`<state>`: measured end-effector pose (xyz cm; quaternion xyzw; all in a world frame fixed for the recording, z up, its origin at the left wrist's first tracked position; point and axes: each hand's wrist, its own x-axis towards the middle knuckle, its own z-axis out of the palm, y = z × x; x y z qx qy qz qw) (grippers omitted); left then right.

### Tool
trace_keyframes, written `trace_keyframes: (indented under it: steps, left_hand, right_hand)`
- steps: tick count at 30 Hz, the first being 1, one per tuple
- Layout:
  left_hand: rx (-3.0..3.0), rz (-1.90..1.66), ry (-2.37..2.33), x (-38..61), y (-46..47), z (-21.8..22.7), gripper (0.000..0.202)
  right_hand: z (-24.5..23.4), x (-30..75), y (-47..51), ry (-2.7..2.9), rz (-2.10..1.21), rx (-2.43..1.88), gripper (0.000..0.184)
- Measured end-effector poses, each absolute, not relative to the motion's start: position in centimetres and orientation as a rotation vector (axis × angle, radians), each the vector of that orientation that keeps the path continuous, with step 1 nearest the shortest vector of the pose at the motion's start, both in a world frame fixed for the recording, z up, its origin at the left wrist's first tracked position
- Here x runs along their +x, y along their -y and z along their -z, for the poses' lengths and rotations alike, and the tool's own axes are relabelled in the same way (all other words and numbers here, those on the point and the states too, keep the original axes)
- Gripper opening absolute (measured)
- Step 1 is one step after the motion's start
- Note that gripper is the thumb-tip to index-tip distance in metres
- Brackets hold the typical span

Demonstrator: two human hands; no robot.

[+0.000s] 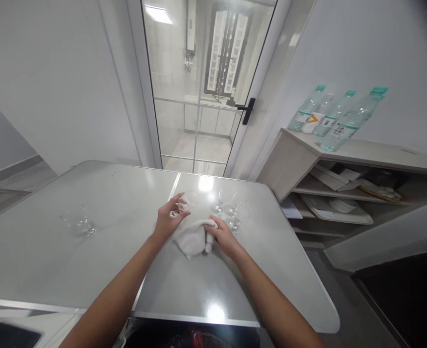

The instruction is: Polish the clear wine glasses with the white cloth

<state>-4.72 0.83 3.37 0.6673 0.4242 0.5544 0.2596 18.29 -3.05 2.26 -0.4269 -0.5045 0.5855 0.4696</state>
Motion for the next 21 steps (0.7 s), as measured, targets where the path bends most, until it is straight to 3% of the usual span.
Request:
trace_keyframes:
  steps: [7, 11, 16, 21]
  left_hand:
    - [2.324, -1.214, -1.238, -5.9, -1.0, -2.9, 0.056]
    - [2.444, -1.117, -1.168, -5.6, -0.8, -2.6, 0.057]
    - [2.523, -0.952, -0.96, -5.2, -0.4, -3.0, 0.05]
    - [2.466, -0.908, -0.949, -5.4, -0.6, -3.3, 0.051]
  right_hand:
    - [-3.3, 17.6, 4.0, 1.071, -0.814, -1.197, 0.029]
    - [-3.2, 17.5, 4.7, 1.358, -0.868, -1.057, 0.022]
    - [-2.7, 18.7, 4.0, 1.632, -1.164, -0.875, 0.067]
    - [-2.6, 19.1, 3.3, 1.662, -1.286, -0.788, 0.084]
